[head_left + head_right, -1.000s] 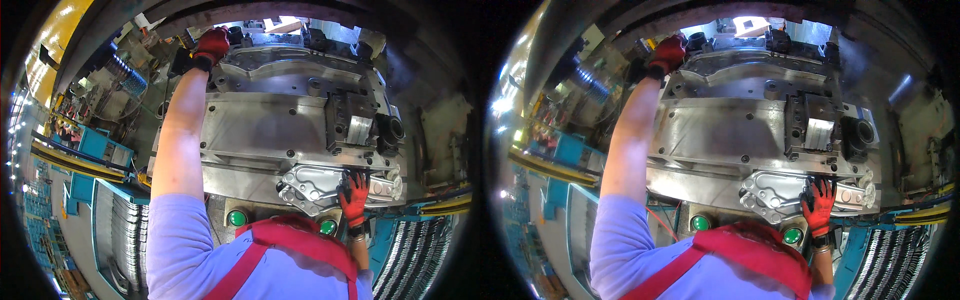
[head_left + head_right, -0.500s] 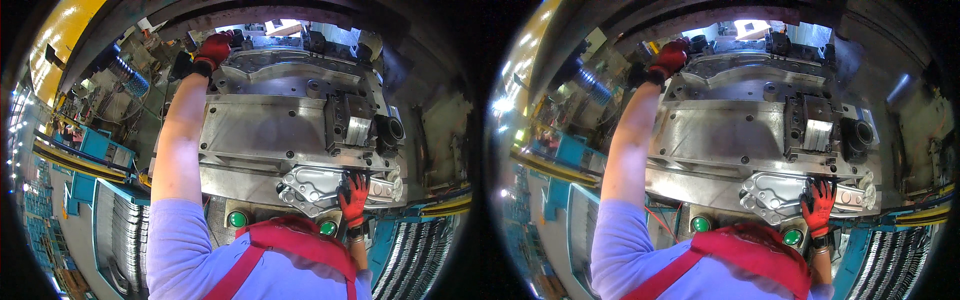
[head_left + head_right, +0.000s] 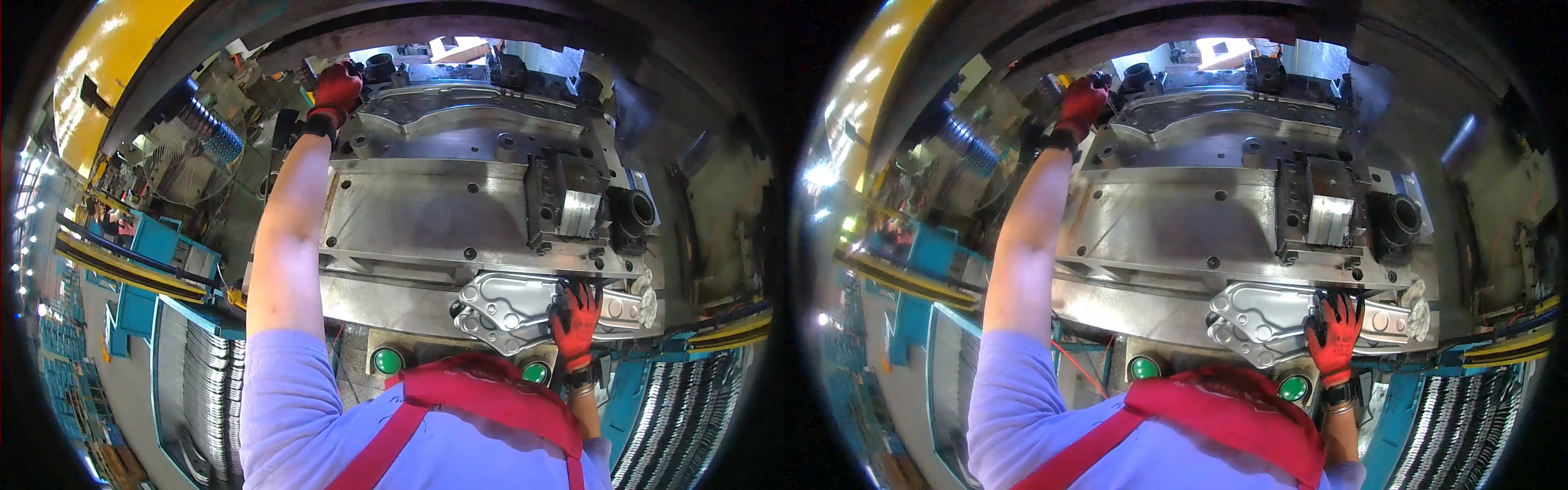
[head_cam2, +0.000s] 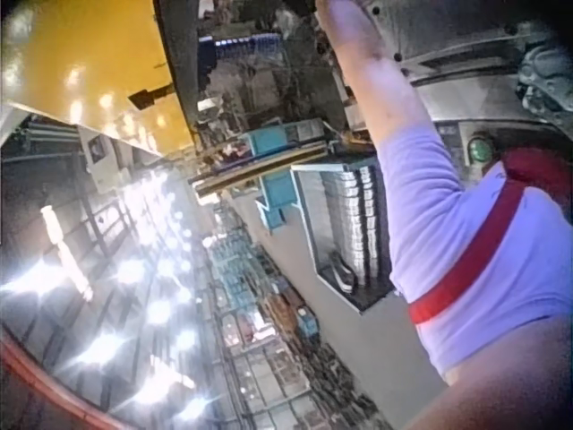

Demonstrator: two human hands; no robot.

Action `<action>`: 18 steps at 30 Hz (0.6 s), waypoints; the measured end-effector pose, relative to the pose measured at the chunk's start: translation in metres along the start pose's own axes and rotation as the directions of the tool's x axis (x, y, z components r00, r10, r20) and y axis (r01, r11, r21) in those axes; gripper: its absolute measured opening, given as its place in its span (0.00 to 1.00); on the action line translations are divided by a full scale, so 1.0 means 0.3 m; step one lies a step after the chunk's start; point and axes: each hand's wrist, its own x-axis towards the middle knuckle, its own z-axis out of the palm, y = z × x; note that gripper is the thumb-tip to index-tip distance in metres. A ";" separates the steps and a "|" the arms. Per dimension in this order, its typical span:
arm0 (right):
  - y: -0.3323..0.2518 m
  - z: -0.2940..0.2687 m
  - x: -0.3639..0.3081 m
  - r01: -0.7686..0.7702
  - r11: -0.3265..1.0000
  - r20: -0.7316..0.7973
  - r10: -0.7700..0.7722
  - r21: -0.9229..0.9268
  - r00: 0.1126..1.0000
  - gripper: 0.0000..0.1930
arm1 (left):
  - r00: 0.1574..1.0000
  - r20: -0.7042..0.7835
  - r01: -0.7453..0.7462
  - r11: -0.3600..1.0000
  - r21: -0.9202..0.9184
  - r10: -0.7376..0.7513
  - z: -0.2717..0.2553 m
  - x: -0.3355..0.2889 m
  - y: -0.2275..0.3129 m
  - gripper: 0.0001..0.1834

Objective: Placing metal components into a pressing jig, operating the machine cycle, and stacking the finished parts into a storage bin.

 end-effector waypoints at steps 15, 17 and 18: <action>-0.005 0.004 -0.001 0.004 1.000 -0.006 -0.004 -0.009 1.000 0.30 | 0.959 0.226 -0.232 0.929 0.288 0.169 -0.051 0.030 0.069 0.09; -0.005 0.007 0.000 -0.001 1.000 -0.003 0.001 -0.007 1.000 0.31 | 0.950 0.194 -0.293 0.916 0.273 0.246 -0.030 0.026 0.060 0.10; 0.001 0.010 -0.004 0.000 1.000 -0.006 0.000 -0.005 1.000 0.31 | 0.948 0.162 -0.311 0.910 0.273 0.275 -0.019 0.022 0.059 0.10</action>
